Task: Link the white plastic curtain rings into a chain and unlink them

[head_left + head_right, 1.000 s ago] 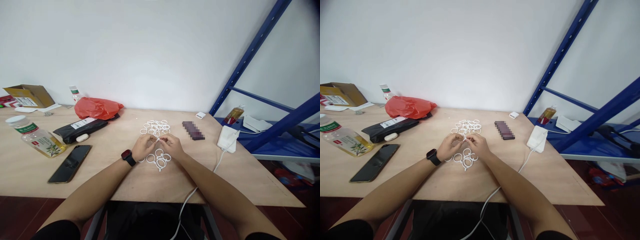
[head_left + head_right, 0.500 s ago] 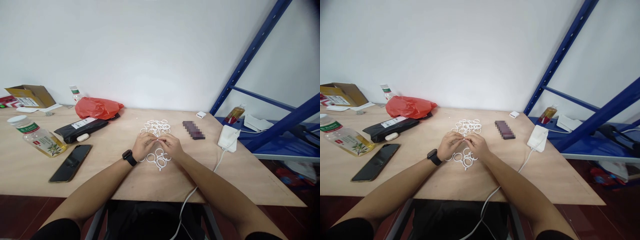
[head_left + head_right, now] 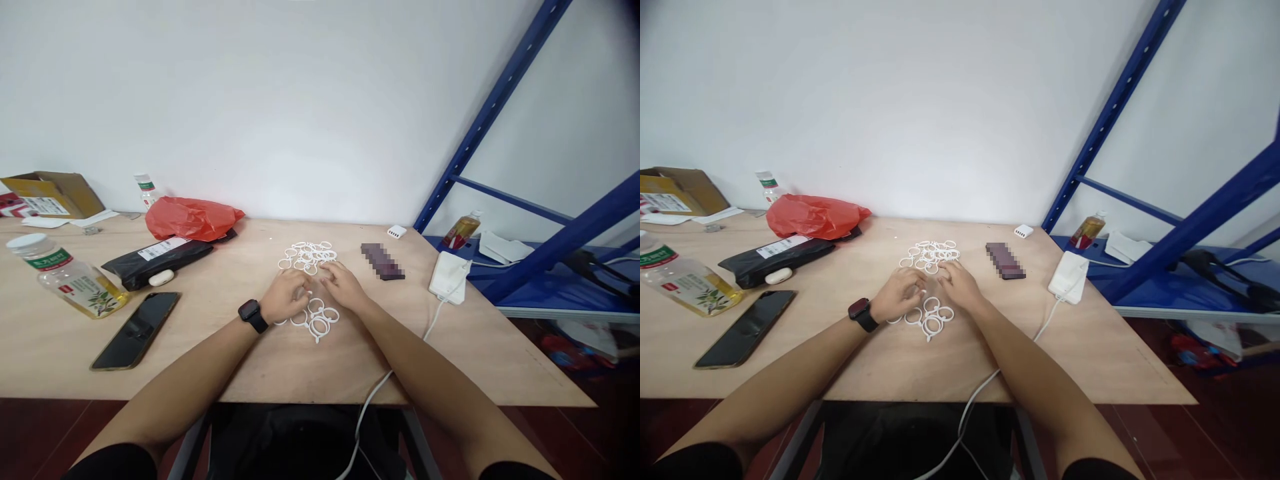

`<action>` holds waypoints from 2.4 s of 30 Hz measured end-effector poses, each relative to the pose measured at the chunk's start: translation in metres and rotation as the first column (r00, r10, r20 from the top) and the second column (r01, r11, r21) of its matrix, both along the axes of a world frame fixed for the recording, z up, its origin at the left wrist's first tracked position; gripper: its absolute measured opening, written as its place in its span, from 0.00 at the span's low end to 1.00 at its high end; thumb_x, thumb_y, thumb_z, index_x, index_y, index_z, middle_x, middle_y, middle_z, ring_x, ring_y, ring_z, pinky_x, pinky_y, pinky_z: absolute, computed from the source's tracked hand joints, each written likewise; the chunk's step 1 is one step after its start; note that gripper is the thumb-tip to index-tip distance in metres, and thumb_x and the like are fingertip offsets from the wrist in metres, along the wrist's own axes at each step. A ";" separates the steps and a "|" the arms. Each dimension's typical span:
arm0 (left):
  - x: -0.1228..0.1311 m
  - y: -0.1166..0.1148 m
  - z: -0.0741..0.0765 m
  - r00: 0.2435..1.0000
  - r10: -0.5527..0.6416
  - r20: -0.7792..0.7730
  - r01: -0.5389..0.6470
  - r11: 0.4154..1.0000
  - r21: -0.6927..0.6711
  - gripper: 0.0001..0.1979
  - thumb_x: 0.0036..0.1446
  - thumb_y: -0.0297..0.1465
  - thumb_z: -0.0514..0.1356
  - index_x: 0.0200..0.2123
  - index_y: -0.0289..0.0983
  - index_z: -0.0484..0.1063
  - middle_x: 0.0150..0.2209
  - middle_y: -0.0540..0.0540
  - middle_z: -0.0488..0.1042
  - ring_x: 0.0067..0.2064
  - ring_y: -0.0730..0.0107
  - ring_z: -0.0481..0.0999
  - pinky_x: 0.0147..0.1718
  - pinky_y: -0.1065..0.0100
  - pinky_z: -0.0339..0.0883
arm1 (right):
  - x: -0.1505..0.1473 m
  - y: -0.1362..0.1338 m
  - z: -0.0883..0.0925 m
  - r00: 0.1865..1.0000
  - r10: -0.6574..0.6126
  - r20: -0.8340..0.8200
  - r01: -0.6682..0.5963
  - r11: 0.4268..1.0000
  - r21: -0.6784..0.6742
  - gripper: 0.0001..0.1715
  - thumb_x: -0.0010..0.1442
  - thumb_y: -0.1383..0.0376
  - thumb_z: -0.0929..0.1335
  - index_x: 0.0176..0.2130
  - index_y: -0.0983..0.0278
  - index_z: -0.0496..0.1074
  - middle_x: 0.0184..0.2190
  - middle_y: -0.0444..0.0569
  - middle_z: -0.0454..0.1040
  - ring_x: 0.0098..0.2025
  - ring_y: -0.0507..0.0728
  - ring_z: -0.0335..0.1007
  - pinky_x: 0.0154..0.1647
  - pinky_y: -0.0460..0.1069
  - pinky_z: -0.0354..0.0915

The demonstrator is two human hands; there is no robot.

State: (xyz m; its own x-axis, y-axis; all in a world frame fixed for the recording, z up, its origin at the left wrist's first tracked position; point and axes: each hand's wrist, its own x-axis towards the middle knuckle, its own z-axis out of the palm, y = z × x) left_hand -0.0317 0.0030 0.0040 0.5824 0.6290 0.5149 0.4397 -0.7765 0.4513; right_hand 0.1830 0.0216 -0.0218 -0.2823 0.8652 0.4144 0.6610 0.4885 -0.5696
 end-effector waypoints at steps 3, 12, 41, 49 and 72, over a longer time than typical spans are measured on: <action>0.001 -0.002 0.000 0.980 -0.122 -0.156 0.117 0.992 -0.045 0.05 0.51 0.27 0.58 0.34 0.39 0.71 0.42 0.46 0.78 0.46 0.62 0.75 0.52 0.59 0.61 | 0.012 0.010 -0.004 0.975 -0.093 0.200 0.110 0.991 -0.077 0.23 0.61 0.68 0.65 0.56 0.65 0.69 0.59 0.58 0.66 0.61 0.62 0.61 0.62 0.57 0.59; 0.005 -0.005 0.000 0.958 -0.177 -0.228 0.158 0.983 -0.099 0.10 0.61 0.38 0.57 0.33 0.38 0.74 0.31 0.48 0.78 0.35 0.68 0.76 0.46 0.65 0.64 | 0.011 0.009 -0.005 0.955 -0.095 0.281 0.117 0.991 -0.064 0.22 0.61 0.71 0.64 0.55 0.64 0.69 0.49 0.54 0.74 0.51 0.59 0.70 0.52 0.52 0.64; 0.003 0.002 -0.008 0.991 0.062 -0.122 -0.069 0.996 -0.053 0.10 0.61 0.36 0.59 0.42 0.38 0.74 0.37 0.47 0.80 0.40 0.65 0.78 0.46 0.62 0.65 | -0.003 0.006 0.003 0.533 -0.068 -0.843 -0.212 0.954 -0.212 0.17 0.54 0.58 0.72 0.40 0.60 0.66 0.29 0.38 0.68 0.25 0.48 0.66 0.30 0.46 0.68; 0.003 0.009 -0.016 0.984 0.176 0.032 -0.170 0.975 -0.145 0.13 0.61 0.35 0.59 0.46 0.36 0.74 0.32 0.48 0.80 0.32 0.70 0.77 0.36 0.69 0.67 | -0.018 -0.011 0.010 0.520 0.078 -0.851 -0.439 0.879 -0.188 0.20 0.54 0.54 0.74 0.42 0.58 0.67 0.28 0.40 0.70 0.28 0.51 0.69 0.35 0.49 0.69; 0.004 0.001 -0.005 0.990 0.059 0.125 -0.048 0.995 -0.090 0.13 0.63 0.38 0.56 0.35 0.37 0.77 0.28 0.48 0.75 0.28 0.73 0.70 0.30 0.72 0.63 | -0.020 -0.014 0.009 0.620 0.041 -0.783 -0.319 0.925 -0.204 0.18 0.56 0.54 0.71 0.44 0.60 0.70 0.30 0.42 0.70 0.30 0.51 0.70 0.36 0.49 0.70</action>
State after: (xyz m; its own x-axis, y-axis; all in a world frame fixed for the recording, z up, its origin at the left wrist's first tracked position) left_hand -0.0278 0.0038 -0.0006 0.4799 0.7029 0.5250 0.4141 -0.7090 0.5708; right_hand 0.1629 0.0071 -0.0130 -0.1547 0.9451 0.2878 -0.1539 0.2647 -0.9520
